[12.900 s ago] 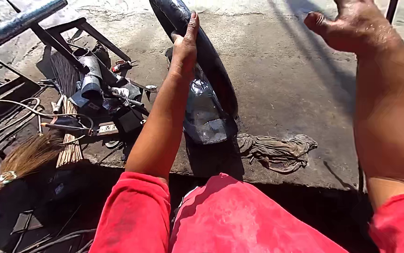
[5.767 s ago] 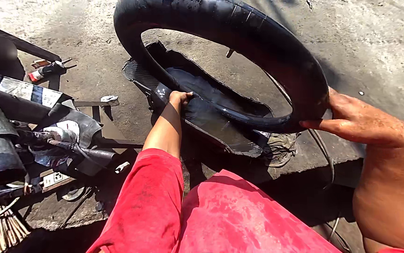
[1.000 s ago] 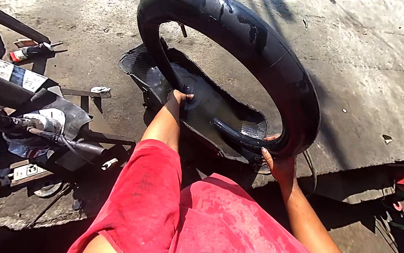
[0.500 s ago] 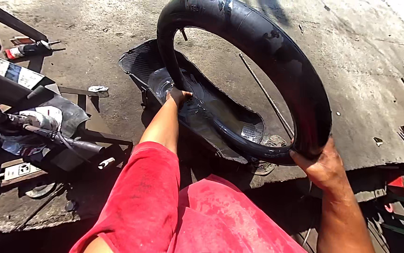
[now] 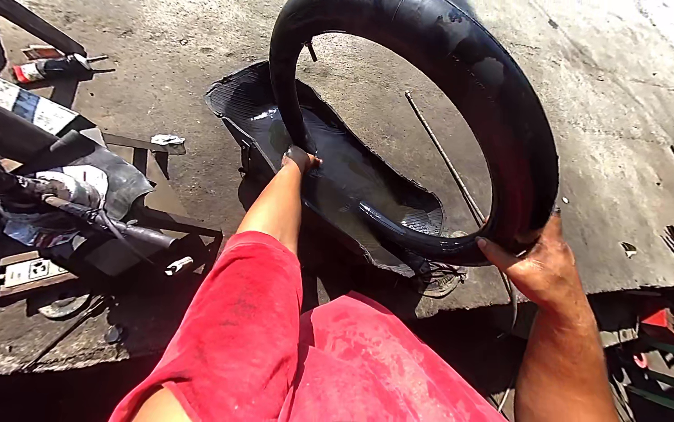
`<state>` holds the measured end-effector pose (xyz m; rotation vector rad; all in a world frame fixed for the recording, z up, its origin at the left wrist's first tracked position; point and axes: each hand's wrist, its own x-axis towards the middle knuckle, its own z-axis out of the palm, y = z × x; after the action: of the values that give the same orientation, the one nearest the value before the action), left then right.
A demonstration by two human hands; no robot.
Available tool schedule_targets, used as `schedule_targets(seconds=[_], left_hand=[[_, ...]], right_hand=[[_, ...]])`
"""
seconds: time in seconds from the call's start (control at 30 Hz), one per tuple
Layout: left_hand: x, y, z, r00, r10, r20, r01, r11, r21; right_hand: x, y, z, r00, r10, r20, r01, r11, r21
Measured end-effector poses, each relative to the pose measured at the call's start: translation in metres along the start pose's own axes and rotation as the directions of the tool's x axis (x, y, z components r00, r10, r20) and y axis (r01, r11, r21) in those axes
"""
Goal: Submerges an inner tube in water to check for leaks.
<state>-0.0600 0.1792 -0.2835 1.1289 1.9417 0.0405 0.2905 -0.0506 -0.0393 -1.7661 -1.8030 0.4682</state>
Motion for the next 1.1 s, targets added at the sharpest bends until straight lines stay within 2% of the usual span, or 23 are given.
schedule_targets(seconds=[0.1, 0.23, 0.43, 0.53, 0.63, 0.73, 0.83, 0.93, 1.1], left_hand=[[0.003, 0.0, 0.001, 1.0, 0.007, 0.013, -0.008, 1.0, 0.027], [-0.002, 0.001, -0.002, 1.0, 0.005, 0.005, -0.005, 1.0, -0.001], [-0.006, 0.003, -0.001, 0.999, 0.016, 0.052, -0.015, 1.0, -0.006], [-0.003, 0.004, -0.002, 0.998, 0.01, 0.066, -0.007, 0.999, -0.051], [0.005, -0.002, 0.002, 0.999, 0.038, 0.036, -0.031, 0.983, -0.183], [0.01, -0.004, 0.002, 0.994, 0.1, -0.048, -0.11, 0.941, -0.321], [0.014, -0.008, 0.0, 0.98, 0.134, -0.144, -0.181, 0.905, -0.385], [0.015, -0.01, 0.002, 0.973, 0.157, -0.166, -0.21, 0.901, -0.38], [0.01, -0.005, 0.004, 0.992, 0.114, -0.053, -0.123, 0.969, -0.216]], right_hand=[[0.001, 0.008, 0.006, 0.998, -0.051, -0.035, 0.055, 0.992, 0.117], [0.0, 0.035, 0.034, 0.989, -0.123, -0.082, 0.148, 0.852, 0.503], [-0.021, 0.079, 0.099, 0.997, -0.012, -0.08, 0.061, 0.765, 0.641], [-0.024, 0.079, 0.103, 0.991, 0.01, -0.131, 0.075, 0.771, 0.632], [-0.022, 0.075, 0.09, 0.994, 0.011, -0.11, 0.058, 0.793, 0.607], [-0.019, 0.065, 0.074, 0.996, 0.006, -0.086, 0.045, 0.817, 0.575], [-0.013, 0.055, 0.053, 0.996, -0.01, -0.09, 0.055, 0.857, 0.513], [-0.01, 0.045, 0.034, 0.997, -0.003, -0.08, 0.039, 0.894, 0.447], [-0.004, 0.023, 0.021, 0.996, 0.083, -0.034, -0.066, 0.933, 0.354]])
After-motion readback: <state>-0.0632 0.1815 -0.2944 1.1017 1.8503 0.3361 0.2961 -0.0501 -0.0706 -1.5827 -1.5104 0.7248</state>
